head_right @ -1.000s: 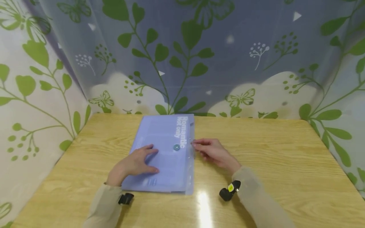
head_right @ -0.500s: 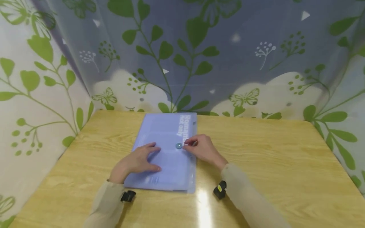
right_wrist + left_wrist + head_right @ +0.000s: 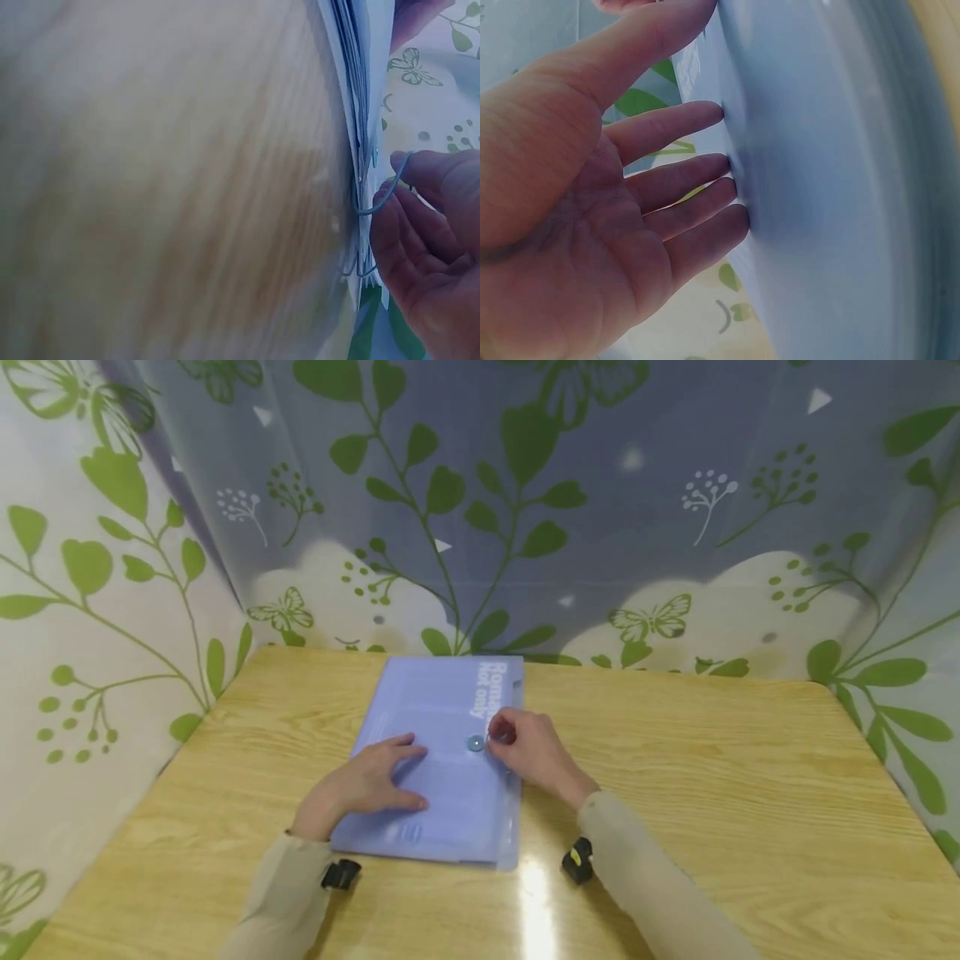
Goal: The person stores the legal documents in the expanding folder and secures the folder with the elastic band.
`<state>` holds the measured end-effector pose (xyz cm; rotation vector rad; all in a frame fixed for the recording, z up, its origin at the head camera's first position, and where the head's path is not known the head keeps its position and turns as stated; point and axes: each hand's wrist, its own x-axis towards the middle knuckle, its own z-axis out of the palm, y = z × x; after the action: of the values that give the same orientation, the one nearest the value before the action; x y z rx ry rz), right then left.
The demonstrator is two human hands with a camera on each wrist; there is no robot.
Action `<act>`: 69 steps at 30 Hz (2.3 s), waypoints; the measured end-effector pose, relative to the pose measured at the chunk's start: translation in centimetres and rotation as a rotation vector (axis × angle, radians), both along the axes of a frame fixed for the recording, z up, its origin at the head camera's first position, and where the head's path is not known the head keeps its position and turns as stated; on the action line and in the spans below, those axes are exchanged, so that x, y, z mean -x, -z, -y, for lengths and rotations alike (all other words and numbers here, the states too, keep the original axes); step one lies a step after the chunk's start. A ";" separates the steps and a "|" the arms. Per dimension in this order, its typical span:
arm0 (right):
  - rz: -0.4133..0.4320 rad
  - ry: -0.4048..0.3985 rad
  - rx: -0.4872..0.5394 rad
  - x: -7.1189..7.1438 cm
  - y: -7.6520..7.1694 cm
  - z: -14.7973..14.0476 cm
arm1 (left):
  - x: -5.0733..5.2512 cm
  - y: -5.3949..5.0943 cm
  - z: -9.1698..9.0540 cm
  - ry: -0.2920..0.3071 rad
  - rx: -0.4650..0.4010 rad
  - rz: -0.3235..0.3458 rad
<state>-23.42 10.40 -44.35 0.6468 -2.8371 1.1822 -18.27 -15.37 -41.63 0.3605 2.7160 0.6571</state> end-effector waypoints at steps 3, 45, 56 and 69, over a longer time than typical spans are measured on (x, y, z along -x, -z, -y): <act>-0.021 -0.013 -0.015 0.0 -0.2 0.1 | 0.0 0.0 0.0 0.008 -0.004 -0.003; -0.085 -0.214 -0.338 2.0 -1.2 3.5 | 0.0 0.0 -0.3 0.014 -0.001 -0.014; -0.142 -0.217 -0.288 2.3 -0.8 3.6 | 0.2 -0.1 -0.3 0.016 -0.006 -0.019; -0.101 -0.221 -0.311 2.4 -0.9 3.9 | 0.1 -0.3 -0.7 0.021 0.008 0.008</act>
<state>-25.79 6.55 -43.47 1.0234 -2.9462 0.7007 -18.38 -14.71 -41.37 0.3832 2.7022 0.6410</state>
